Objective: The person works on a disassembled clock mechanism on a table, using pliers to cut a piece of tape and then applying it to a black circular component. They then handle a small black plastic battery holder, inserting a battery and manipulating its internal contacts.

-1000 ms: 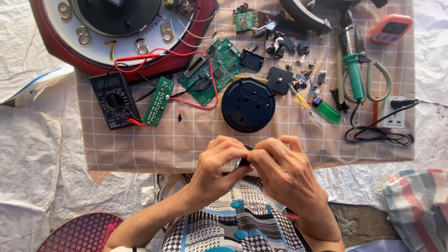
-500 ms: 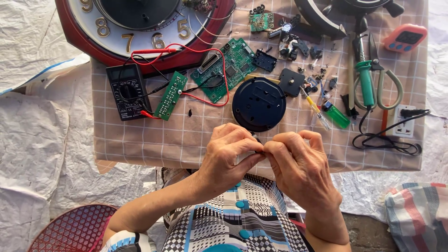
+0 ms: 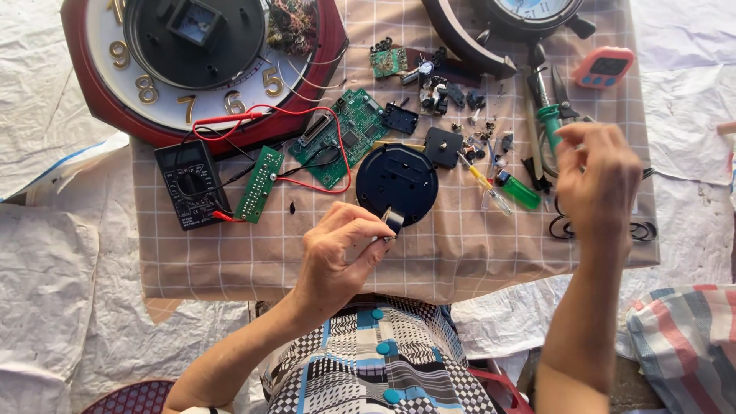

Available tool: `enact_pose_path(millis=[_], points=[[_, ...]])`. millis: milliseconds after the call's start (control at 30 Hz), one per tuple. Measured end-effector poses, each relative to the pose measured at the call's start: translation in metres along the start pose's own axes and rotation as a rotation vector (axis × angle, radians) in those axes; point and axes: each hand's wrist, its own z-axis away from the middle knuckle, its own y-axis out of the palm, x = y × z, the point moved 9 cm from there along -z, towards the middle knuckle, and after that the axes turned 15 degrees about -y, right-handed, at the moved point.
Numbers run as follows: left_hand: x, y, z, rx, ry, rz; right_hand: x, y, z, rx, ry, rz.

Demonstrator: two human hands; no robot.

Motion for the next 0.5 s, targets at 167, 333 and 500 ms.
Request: enact_pose_path(millis=[167, 333, 500], points=[[-0.013, -0.012, -0.007, -0.068, 0.044, -0.054, -0.115, 0.074, 0.036, 0.417, 0.394, 0.160], [-0.017, -0.025, -0.012, -0.098, 0.037, -0.024, -0.136, 0.098, 0.058, 0.564, 0.611, 0.018], [-0.014, -0.037, -0.019, -0.155, -0.020, -0.005, -0.159, 0.120, 0.069, 0.640, 0.716, 0.163]])
